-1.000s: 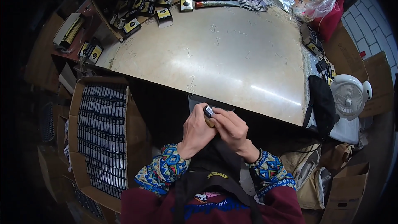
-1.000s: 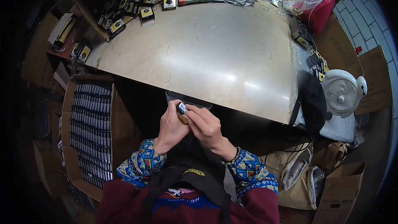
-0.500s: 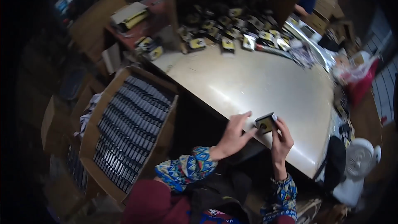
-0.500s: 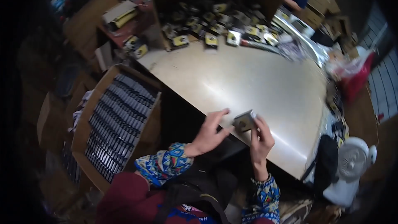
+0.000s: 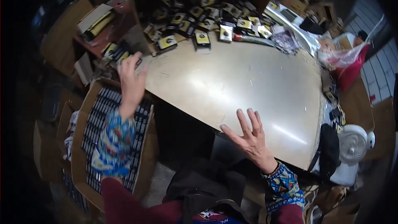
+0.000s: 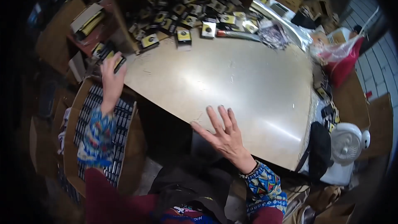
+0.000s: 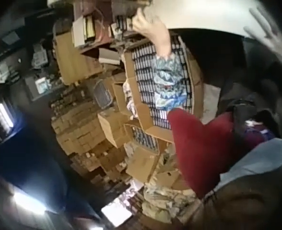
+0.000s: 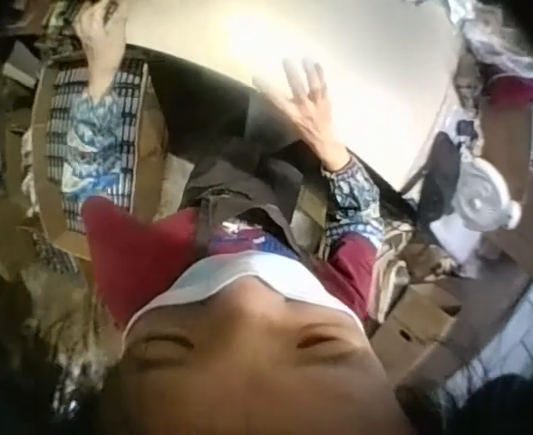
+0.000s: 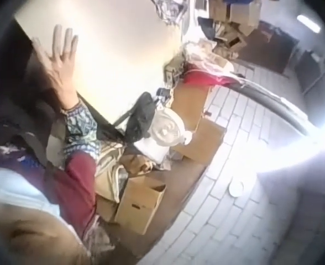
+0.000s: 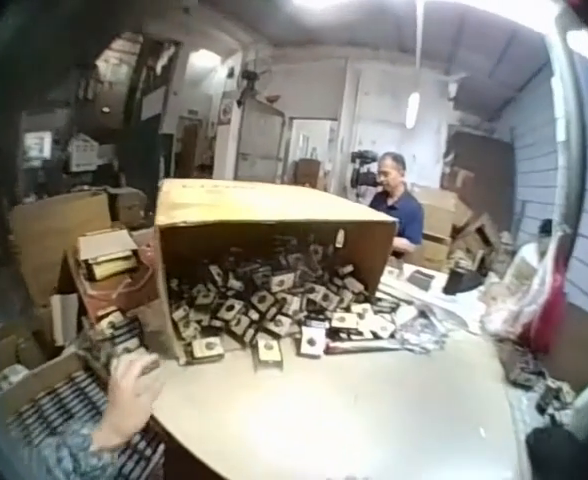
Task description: Packaging small rectangular boxes into plastic sleeves and managing silver shredded filler material.
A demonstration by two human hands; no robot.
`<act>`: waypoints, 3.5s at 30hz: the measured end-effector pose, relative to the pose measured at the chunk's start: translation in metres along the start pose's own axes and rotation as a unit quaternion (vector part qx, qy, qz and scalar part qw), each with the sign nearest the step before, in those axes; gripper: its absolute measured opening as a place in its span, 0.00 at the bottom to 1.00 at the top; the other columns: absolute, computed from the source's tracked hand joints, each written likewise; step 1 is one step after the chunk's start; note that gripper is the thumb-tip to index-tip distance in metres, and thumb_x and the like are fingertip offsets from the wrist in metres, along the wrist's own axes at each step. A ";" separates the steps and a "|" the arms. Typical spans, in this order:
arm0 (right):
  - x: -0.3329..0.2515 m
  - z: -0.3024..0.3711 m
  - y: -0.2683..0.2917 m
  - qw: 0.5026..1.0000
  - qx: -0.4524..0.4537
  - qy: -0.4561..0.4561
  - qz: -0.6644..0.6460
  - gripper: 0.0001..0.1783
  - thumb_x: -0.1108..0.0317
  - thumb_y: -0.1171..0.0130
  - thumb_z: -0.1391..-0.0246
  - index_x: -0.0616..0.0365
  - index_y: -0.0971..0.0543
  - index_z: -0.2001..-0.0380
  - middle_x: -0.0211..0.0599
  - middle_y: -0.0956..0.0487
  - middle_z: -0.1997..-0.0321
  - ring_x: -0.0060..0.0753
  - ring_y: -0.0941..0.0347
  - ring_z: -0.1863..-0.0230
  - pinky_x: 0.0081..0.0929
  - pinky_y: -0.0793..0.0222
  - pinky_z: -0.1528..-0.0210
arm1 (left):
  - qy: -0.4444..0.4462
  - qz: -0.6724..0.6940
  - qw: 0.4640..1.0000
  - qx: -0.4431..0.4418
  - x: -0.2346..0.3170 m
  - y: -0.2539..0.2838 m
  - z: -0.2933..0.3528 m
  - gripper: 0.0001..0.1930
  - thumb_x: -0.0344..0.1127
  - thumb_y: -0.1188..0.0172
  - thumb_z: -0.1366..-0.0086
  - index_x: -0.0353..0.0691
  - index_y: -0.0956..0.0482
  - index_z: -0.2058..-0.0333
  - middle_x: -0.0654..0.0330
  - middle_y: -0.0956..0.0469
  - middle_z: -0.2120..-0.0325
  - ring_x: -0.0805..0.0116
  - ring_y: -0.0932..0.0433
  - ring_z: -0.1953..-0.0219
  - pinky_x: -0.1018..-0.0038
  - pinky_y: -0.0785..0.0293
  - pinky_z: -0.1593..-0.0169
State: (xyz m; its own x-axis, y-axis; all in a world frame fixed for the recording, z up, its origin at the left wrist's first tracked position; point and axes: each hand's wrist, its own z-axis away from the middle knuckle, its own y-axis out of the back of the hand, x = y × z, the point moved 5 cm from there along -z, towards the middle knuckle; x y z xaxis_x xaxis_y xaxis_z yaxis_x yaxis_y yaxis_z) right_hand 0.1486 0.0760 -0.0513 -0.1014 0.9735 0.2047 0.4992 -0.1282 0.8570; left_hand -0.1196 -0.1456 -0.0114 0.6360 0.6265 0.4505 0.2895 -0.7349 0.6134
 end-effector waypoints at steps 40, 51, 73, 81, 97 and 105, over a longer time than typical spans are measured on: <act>-0.013 0.022 0.040 0.989 0.134 0.036 -0.042 0.31 0.72 0.43 0.47 0.19 0.29 0.44 0.33 0.32 0.38 0.46 0.42 0.35 0.50 0.43 0.34 | 0.253 0.618 0.613 -0.421 0.172 -0.014 0.152 0.15 0.31 0.36 0.38 0.32 0.27 0.55 0.63 0.23 0.67 0.83 0.26 0.67 0.86 0.29 0.64; -0.012 0.014 0.059 0.983 0.110 0.045 -0.142 0.22 0.64 0.37 0.52 0.41 0.21 0.50 0.30 0.29 0.41 0.41 0.35 0.42 0.45 0.39 0.37 | 0.266 0.678 0.578 -0.367 0.173 -0.018 0.147 0.26 0.21 0.35 0.44 0.36 0.36 0.49 0.57 0.23 0.64 0.75 0.24 0.59 0.81 0.26 0.57; 0.088 0.066 0.054 0.919 0.149 -0.271 -0.246 0.08 0.81 0.36 0.55 0.62 0.21 0.68 0.37 0.21 0.71 0.35 0.26 0.71 0.27 0.30 0.70 | -0.190 -0.076 0.938 -0.281 0.171 -0.347 -0.098 0.16 0.39 0.41 0.45 0.35 0.27 0.60 0.48 0.23 0.60 0.50 0.26 0.54 0.54 0.32 0.52; 0.073 0.105 0.067 0.892 0.101 -0.363 -0.249 0.10 0.81 0.38 0.51 0.64 0.23 0.63 0.39 0.22 0.77 0.33 0.23 0.76 0.24 0.29 0.74 | -0.310 0.021 0.909 -0.277 0.194 -0.312 -0.074 0.18 0.44 0.43 0.39 0.33 0.28 0.60 0.47 0.24 0.71 0.47 0.22 0.67 0.58 0.26 0.66; -0.011 0.067 0.164 0.955 0.082 -0.234 0.163 0.25 0.67 0.51 0.47 0.54 0.30 0.43 0.44 0.33 0.37 0.42 0.38 0.37 0.43 0.43 0.36 | -0.022 0.440 0.548 -0.712 0.310 -0.070 0.084 0.13 0.42 0.47 0.32 0.37 0.22 0.66 0.75 0.35 0.86 0.87 0.43 0.88 0.84 0.51 0.86; 0.001 0.184 0.293 0.894 0.057 -0.350 0.273 0.26 0.73 0.43 0.54 0.56 0.28 0.47 0.34 0.23 0.66 0.27 0.27 0.74 0.25 0.28 0.75 | -0.058 0.550 0.303 -0.776 0.443 0.005 0.172 0.24 0.33 0.46 0.33 0.34 0.38 0.41 0.58 0.24 0.59 0.74 0.25 0.64 0.80 0.27 0.63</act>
State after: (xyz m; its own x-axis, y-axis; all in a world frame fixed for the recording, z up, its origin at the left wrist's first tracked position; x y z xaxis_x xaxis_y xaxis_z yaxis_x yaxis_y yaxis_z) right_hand 0.4529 0.0740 0.1128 0.7279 0.6569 0.1964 0.3991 -0.6388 0.6577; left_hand 0.2867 0.0838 0.0801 -0.2173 0.1454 0.9652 -0.7708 0.5811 -0.2611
